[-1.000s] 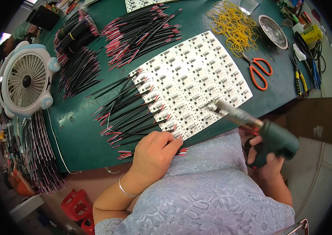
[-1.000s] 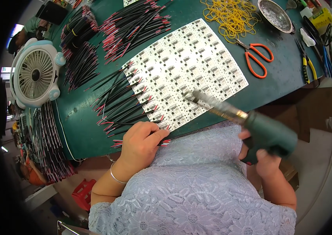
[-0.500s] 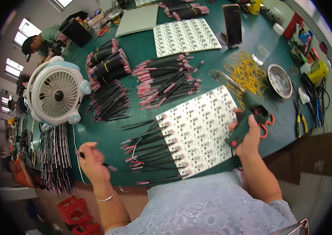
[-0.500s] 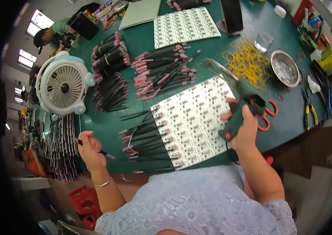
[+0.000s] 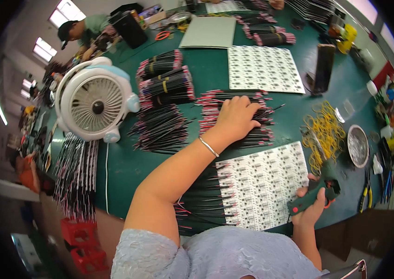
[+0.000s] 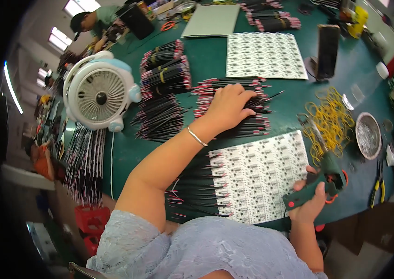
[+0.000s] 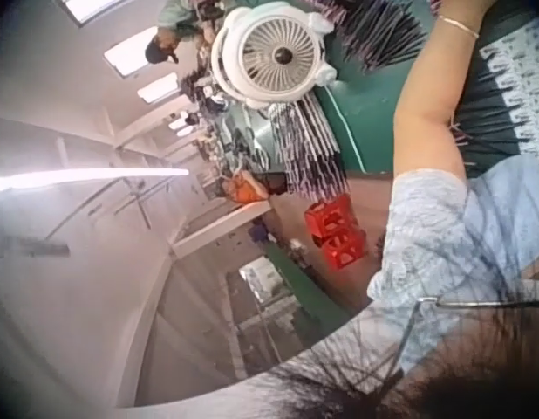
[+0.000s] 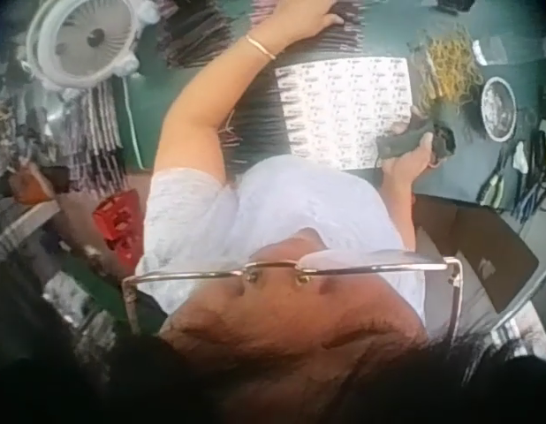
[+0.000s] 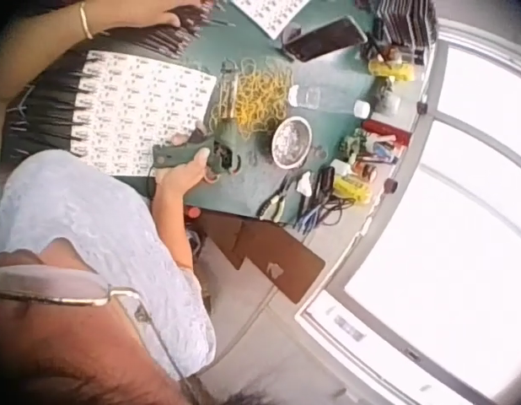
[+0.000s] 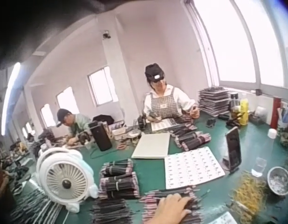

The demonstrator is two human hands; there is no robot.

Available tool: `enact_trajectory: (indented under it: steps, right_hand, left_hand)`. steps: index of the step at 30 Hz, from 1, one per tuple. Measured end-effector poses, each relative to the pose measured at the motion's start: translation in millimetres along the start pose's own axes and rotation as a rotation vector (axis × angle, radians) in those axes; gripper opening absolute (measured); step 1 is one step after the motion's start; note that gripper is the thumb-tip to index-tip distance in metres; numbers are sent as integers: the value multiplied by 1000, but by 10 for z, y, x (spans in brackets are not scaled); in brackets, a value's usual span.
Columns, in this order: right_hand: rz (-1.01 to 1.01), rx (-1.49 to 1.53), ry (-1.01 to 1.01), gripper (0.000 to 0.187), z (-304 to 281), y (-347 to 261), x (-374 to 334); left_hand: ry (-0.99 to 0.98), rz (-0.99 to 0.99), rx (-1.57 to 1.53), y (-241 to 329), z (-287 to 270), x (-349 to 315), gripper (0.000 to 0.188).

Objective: The person solders wires onto a circuit board using a handheld soldering tool, sets the board aside, and solders wires onto another circuit board.

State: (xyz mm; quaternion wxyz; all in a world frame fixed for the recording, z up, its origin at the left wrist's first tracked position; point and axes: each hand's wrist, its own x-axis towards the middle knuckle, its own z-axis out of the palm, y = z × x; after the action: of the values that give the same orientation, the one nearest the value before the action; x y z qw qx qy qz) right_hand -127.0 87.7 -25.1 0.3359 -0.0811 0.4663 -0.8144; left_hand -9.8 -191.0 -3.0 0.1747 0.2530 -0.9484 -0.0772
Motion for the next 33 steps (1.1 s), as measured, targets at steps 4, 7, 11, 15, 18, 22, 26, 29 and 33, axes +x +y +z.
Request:
enact_trajectory:
  steps: [4,7,11,15,18,22,26,29,33]
  right_hand:
    - [-21,2,14,40,40,0,25]
    - [-19,-11,-55,37,-4,-17,-15]
    - [-42,1,-26,37,74,-13,-48]
    - [-8,-24,-46,36,109,-31,-40]
    - [-9,-38,-29,37,97,-23,-47]
    - [-7,-61,21,40,49,20,-33]
    - [5,-87,-1,42,21,14,-17]
    - [-3,-102,26,42,42,25,-15]
    - [11,-94,11,42,48,28,-2]
  left_hand:
    - [143,11,-8,-238,-191,-86,40]
    - [222,-68,24,-600,-521,-385,34]
    - [80,-463,231,-1236,-789,-1093,34]
    - [-40,-433,234,-1434,-769,-1278,34]
    - [-32,-360,204,-1503,-772,-1269,30]
    - [162,-387,151,-1505,-784,-1321,18]
    - [397,-513,-77,-1421,-889,-1356,18]
    - [640,-512,-336,-1381,-1035,-1390,17]
    - [1020,-576,-710,-1288,-1267,-1517,16]
